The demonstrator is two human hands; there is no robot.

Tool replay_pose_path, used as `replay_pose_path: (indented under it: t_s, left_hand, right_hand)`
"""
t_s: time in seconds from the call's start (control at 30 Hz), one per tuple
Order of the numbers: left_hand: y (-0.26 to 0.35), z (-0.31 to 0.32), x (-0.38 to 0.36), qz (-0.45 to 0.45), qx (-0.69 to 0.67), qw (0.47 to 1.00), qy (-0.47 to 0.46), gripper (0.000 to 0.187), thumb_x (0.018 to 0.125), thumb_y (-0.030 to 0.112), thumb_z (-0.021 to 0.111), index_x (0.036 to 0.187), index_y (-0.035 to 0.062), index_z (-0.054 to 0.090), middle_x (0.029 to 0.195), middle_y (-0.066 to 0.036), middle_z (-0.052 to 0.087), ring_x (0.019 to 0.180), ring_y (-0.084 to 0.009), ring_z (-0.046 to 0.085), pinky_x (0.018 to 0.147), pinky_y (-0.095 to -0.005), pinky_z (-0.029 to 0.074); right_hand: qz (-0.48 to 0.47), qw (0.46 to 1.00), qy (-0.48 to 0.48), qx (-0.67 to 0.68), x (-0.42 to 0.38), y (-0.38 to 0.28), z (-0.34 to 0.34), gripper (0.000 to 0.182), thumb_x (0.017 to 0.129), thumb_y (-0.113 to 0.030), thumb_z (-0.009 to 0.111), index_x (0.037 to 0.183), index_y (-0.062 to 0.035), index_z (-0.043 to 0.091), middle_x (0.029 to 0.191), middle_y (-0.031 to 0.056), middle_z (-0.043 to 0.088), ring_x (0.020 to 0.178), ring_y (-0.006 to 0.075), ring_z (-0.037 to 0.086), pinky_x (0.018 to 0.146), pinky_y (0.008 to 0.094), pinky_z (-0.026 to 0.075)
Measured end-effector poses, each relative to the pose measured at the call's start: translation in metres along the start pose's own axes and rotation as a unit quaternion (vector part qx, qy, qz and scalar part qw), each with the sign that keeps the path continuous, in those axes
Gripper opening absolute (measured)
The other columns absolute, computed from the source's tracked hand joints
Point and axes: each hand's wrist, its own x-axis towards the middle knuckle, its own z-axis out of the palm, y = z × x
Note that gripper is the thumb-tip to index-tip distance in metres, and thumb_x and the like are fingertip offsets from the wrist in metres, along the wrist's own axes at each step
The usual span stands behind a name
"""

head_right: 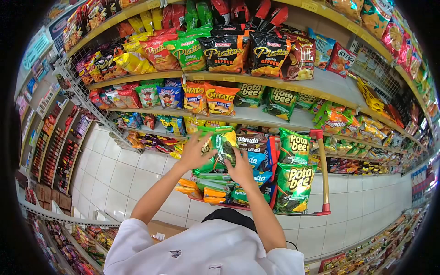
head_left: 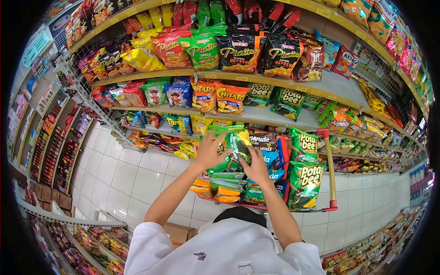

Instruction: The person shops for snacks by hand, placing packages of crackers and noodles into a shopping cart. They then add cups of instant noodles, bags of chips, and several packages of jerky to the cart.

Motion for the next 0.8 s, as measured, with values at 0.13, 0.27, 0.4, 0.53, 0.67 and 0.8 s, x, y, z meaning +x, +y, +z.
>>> replay_pose_path:
  t_s: [0.13, 0.27, 0.4, 0.53, 0.67, 0.8]
  left_hand:
    - [0.003, 0.032, 0.002, -0.013, 0.046, 0.996, -0.076, 0.073, 0.088, 0.068, 0.046, 0.147, 0.0265, 0.037, 0.149, -0.032, 0.026, 0.138, -0.0523, 0.022, 0.109, -0.0651, 0.015]
    - [0.002, 0.039, 0.001, 0.033, 0.099, 0.994, -0.042, 0.074, 0.087, 0.068, 0.047, 0.148, 0.0278, 0.036, 0.152, -0.028, 0.025, 0.139, -0.0494, 0.023, 0.109, -0.0659, 0.014]
    - [-0.001, 0.043, 0.001, 0.082, 0.114, 0.989, -0.037, 0.077, 0.085, 0.070, 0.048, 0.149, 0.0285, 0.033, 0.152, -0.022, 0.027, 0.139, -0.0454, 0.025, 0.110, -0.0652, 0.017]
    - [-0.002, 0.043, -0.001, 0.087, 0.133, 0.986, -0.044, 0.079, 0.085, 0.072, 0.046, 0.149, 0.0287, 0.031, 0.153, -0.021, 0.028, 0.139, -0.0448, 0.026, 0.110, -0.0652, 0.017]
    - [-0.001, 0.039, -0.002, 0.085, 0.130, 0.986, -0.062, 0.083, 0.083, 0.075, 0.045, 0.150, 0.0282, 0.030, 0.153, -0.020, 0.027, 0.140, -0.0451, 0.025, 0.110, -0.0655, 0.016]
    - [0.005, 0.031, 0.009, 0.086, 0.119, 0.987, -0.061, 0.082, 0.082, 0.073, 0.048, 0.147, 0.0253, 0.035, 0.153, -0.020, 0.028, 0.140, -0.0441, 0.025, 0.110, -0.0649, 0.017]
  right_hand:
    - [0.015, 0.999, -0.006, -0.041, -0.002, -0.004, 0.003, 0.057, 0.090, -0.031, 0.062, 0.138, -0.0063, 0.045, 0.125, 0.0228, 0.050, 0.105, 0.0419, 0.059, 0.086, 0.0475, 0.050]
    - [0.027, 0.996, -0.027, -0.080, -0.006, 0.001, 0.003, 0.056, 0.092, -0.033, 0.057, 0.141, -0.0080, 0.044, 0.117, 0.0214, 0.056, 0.099, 0.0411, 0.061, 0.082, 0.0475, 0.051]
    - [0.049, 0.992, -0.040, -0.112, -0.007, 0.005, 0.010, 0.056, 0.094, -0.034, 0.055, 0.144, -0.0122, 0.041, 0.119, 0.0215, 0.056, 0.098, 0.0408, 0.062, 0.081, 0.0482, 0.052]
    - [0.056, 0.990, -0.053, -0.116, -0.007, 0.003, 0.006, 0.057, 0.094, -0.036, 0.055, 0.145, -0.0159, 0.040, 0.123, 0.0217, 0.054, 0.098, 0.0408, 0.062, 0.081, 0.0487, 0.052]
    - [0.052, 0.989, -0.072, -0.118, -0.011, -0.011, -0.010, 0.060, 0.092, -0.035, 0.059, 0.144, -0.0139, 0.039, 0.124, 0.0215, 0.053, 0.100, 0.0402, 0.061, 0.081, 0.0493, 0.052]
    - [0.026, 0.993, 0.037, -0.105, -0.025, -0.020, -0.028, 0.057, 0.090, -0.027, 0.064, 0.139, -0.0080, 0.042, 0.125, 0.0197, 0.056, 0.112, 0.0358, 0.058, 0.087, 0.0445, 0.050]
